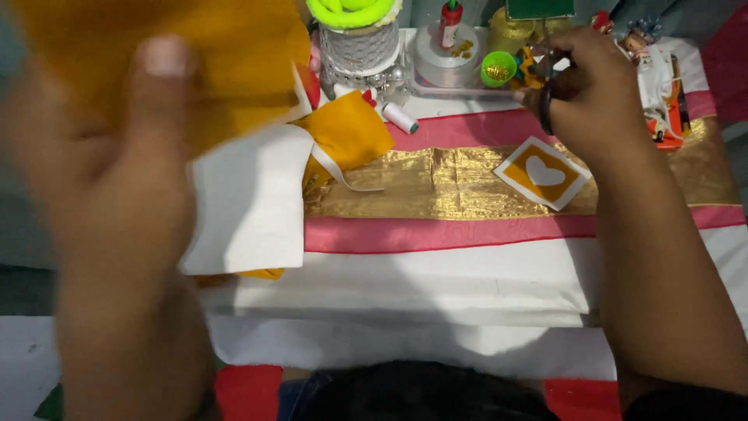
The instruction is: Cutting and shaping a heart from yellow felt as part of a sewing or crafting project.
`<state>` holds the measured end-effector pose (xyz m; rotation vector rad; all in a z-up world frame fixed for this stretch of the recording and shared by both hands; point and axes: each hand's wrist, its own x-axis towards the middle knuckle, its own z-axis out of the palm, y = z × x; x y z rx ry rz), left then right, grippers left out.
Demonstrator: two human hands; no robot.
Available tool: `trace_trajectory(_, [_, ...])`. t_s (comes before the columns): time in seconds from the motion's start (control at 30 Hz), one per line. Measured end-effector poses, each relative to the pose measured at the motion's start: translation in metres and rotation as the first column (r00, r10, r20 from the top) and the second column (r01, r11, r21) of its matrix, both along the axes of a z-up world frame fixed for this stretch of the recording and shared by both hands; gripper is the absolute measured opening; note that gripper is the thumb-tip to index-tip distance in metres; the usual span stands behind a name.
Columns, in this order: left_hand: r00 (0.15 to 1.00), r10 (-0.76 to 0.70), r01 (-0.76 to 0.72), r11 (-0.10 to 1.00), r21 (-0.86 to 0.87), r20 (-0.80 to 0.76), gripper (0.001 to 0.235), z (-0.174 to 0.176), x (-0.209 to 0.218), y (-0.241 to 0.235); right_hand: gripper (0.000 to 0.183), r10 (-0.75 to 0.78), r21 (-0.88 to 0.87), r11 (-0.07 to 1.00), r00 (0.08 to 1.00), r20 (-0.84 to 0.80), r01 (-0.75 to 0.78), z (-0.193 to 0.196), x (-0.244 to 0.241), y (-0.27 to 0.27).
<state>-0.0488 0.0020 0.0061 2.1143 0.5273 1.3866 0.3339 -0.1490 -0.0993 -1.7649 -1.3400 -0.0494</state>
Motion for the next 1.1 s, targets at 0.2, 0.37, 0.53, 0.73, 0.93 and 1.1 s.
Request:
trace_trajectory(0.2, [0.867,-0.346,0.364,0.931,-0.021,-0.359,0.039,-0.008,0.112,0.002,0.056,-0.058,-0.228,0.971,0.997,0.05,0.068,0.008,-0.017,0.009])
trace_trajectory(0.37, [0.811,-0.537,0.275,0.702,-0.657,-0.235,0.053,-0.102,0.146,0.022,0.056,-0.164,-0.351,0.921,0.986,0.039,0.167,0.001,-0.022,0.019])
trace_trajectory(0.53, [0.799,-0.432,-0.086,0.606,-0.79,-0.418,0.066,-0.136,0.162,0.027,0.056,-0.163,-0.39,0.91,0.987,-0.014,0.144,-0.015,-0.021,0.027])
trace_trajectory(0.73, [0.878,-0.478,0.256,0.486,-0.835,-0.01,0.053,-0.162,0.156,0.01,0.047,-0.096,-0.329,0.942,0.992,-0.086,0.063,-0.034,-0.033,0.03])
trace_trajectory(0.93, [0.831,-0.512,0.051,0.46,-0.887,-0.218,0.05,-0.128,0.153,0.011,0.058,-0.165,-0.447,0.886,0.985,-0.057,0.123,-0.002,-0.015,0.024])
trace_trajectory(1.1, [0.885,-0.465,0.238,0.435,-0.868,0.009,0.04,-0.168,0.17,0.022,0.061,-0.236,-0.714,0.652,0.963,0.13,0.256,0.009,0.018,0.006])
